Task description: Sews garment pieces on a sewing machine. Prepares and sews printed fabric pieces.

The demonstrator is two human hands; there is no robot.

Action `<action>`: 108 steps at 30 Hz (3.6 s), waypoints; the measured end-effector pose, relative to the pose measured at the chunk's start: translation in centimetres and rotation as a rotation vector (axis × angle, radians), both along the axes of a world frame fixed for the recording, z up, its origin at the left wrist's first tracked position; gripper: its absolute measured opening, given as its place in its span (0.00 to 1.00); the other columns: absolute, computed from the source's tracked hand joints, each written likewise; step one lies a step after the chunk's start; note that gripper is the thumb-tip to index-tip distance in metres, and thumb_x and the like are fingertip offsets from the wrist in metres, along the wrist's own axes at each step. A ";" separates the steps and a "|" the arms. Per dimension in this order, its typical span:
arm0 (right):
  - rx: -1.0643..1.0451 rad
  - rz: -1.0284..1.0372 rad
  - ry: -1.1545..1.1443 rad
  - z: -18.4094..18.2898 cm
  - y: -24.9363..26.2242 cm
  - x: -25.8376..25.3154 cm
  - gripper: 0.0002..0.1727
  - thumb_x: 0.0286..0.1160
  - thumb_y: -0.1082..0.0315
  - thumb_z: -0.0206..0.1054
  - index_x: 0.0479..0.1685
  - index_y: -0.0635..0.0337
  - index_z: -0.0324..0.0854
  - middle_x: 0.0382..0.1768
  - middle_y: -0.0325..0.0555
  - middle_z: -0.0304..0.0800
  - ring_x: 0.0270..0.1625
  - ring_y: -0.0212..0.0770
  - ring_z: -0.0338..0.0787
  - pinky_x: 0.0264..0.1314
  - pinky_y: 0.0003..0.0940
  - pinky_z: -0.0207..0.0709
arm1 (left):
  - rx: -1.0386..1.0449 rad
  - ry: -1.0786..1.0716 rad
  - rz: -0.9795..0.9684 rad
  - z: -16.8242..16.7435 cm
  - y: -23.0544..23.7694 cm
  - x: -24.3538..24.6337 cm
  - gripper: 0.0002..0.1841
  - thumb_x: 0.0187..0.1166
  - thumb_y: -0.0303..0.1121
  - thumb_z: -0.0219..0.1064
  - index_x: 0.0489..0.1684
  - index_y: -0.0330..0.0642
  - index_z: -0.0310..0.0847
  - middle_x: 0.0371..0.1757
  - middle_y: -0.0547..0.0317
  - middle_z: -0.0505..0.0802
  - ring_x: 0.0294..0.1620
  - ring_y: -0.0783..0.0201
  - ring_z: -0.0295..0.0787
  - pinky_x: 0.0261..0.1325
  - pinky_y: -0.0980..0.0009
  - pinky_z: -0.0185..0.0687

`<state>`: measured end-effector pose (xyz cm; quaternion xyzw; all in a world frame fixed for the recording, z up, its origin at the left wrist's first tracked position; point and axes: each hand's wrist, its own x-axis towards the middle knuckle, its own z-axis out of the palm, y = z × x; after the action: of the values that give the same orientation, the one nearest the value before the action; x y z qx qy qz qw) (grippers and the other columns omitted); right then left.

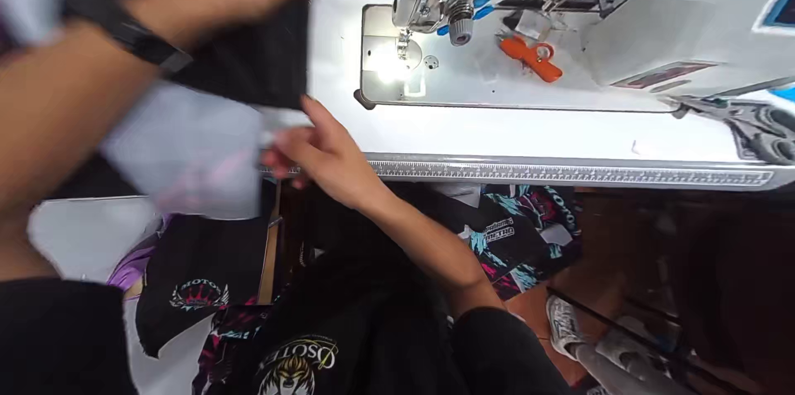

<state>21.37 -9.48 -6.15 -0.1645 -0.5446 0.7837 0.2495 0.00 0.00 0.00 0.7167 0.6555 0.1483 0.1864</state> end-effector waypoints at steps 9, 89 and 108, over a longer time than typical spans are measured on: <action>-0.225 -0.079 -0.049 -6.6 -0.1 11.6 0.28 0.87 0.72 0.53 0.83 0.63 0.49 0.41 0.41 0.92 0.35 0.35 0.94 0.29 0.28 0.87 | 0.310 -0.253 -0.161 -11.2 1.7 9.8 0.11 0.84 0.28 0.64 0.56 0.33 0.85 0.50 0.47 0.95 0.52 0.58 0.94 0.64 0.62 0.86; 1.419 -0.090 -0.535 -6.4 0.9 2.3 0.37 0.85 0.33 0.48 0.78 0.48 0.79 0.83 0.48 0.77 0.86 0.58 0.72 0.86 0.70 0.58 | 0.033 0.318 0.250 -10.5 -3.1 -13.3 0.36 0.93 0.53 0.40 0.89 0.33 0.59 0.90 0.31 0.64 0.91 0.26 0.51 0.81 0.19 0.45; 1.219 0.152 -0.518 -3.3 15.6 -7.6 0.34 0.68 0.76 0.69 0.80 0.58 0.75 0.83 0.54 0.73 0.85 0.64 0.69 0.77 0.73 0.63 | -0.139 0.167 -0.282 -5.4 -3.9 -8.5 0.28 0.73 0.43 0.78 0.68 0.34 0.83 0.61 0.38 0.91 0.67 0.39 0.85 0.71 0.37 0.74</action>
<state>13.79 6.14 -9.41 -0.1381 -0.9426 0.2860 0.1029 -8.48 -3.87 -5.40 0.7969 0.5702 0.0149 0.1992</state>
